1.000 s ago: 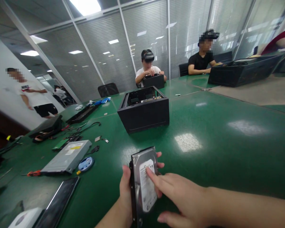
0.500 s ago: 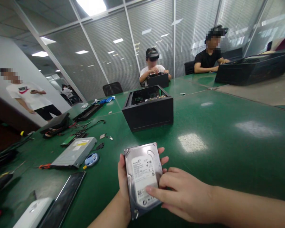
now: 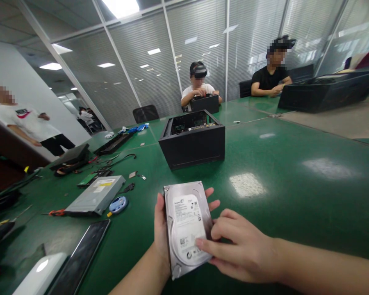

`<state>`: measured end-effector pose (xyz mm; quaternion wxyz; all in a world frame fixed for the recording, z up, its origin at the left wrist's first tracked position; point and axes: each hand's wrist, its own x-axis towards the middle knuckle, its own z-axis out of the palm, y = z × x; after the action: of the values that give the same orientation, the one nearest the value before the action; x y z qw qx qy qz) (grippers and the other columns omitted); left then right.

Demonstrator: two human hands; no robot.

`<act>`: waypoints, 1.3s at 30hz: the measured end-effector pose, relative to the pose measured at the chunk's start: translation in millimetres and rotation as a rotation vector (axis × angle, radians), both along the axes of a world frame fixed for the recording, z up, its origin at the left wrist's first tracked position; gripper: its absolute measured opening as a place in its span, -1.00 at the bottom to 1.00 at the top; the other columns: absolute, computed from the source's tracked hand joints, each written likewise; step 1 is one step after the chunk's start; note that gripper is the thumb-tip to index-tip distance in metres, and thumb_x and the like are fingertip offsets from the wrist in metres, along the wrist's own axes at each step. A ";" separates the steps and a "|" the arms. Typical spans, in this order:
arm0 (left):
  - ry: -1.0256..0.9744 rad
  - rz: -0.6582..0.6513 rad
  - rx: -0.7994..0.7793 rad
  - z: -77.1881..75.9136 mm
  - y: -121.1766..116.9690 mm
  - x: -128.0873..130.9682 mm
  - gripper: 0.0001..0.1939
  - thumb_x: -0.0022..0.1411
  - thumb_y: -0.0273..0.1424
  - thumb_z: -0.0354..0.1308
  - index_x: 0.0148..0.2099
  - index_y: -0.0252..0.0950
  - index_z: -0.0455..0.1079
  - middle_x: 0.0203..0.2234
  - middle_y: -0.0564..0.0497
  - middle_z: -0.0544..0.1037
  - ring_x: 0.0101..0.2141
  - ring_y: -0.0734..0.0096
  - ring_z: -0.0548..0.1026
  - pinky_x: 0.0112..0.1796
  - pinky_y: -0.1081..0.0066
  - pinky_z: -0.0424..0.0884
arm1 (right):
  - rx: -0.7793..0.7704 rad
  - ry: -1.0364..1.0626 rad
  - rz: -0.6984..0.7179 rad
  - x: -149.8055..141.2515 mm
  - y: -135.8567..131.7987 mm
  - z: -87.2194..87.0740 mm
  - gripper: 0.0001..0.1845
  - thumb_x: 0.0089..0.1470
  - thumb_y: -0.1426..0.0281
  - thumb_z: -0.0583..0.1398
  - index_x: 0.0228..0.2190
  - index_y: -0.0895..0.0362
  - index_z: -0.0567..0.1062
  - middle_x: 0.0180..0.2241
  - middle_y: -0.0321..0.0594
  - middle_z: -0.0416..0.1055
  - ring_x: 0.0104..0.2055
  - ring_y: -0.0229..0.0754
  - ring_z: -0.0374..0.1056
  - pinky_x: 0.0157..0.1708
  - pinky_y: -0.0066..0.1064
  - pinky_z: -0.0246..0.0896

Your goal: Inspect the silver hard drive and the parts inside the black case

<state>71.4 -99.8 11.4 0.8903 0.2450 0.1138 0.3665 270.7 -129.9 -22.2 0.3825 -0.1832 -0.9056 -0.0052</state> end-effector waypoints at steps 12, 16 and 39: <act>1.082 0.737 0.557 1.9 39.8 -32.7 -0.19 0.11 0.00 0.13 0.31 -0.30 0.14 0.12 -0.19 0.40 0.06 0.07 0.40 0.05 0.18 0.32 | -0.407 0.230 -0.133 6.2 27.6 -11.1 -0.55 0.16 0.50 0.14 0.10 0.10 0.36 -0.18 -0.11 0.30 -0.18 -0.17 0.27 -0.18 -0.26 0.28; 1.736 0.917 0.884 -11.3 71.5 -63.8 0.01 -0.01 0.05 0.25 0.35 -0.39 0.07 0.16 -0.28 0.31 0.19 -0.03 0.26 0.20 0.11 0.13 | -0.464 0.244 -0.113 4.8 26.2 -11.3 -0.56 0.14 0.53 0.11 0.07 0.09 0.38 -0.16 -0.10 0.31 -0.17 -0.16 0.28 -0.17 -0.25 0.30; 2.482 0.702 0.814 -37.7 102.9 -95.7 0.04 0.04 0.26 -0.11 0.30 -0.48 0.12 -0.07 -0.43 0.41 -0.04 -0.26 0.41 -0.11 0.03 0.31 | -0.549 0.266 -0.120 0.6 32.8 -18.0 -0.55 0.07 0.60 0.12 0.00 0.10 0.42 -0.15 -0.14 0.30 -0.25 -0.26 0.32 -0.23 -0.33 0.38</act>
<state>-24.2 3.2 -26.3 -0.0737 0.6143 0.7766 0.1189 271.3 -97.2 -40.2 0.4329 -0.3317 -0.8029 0.2409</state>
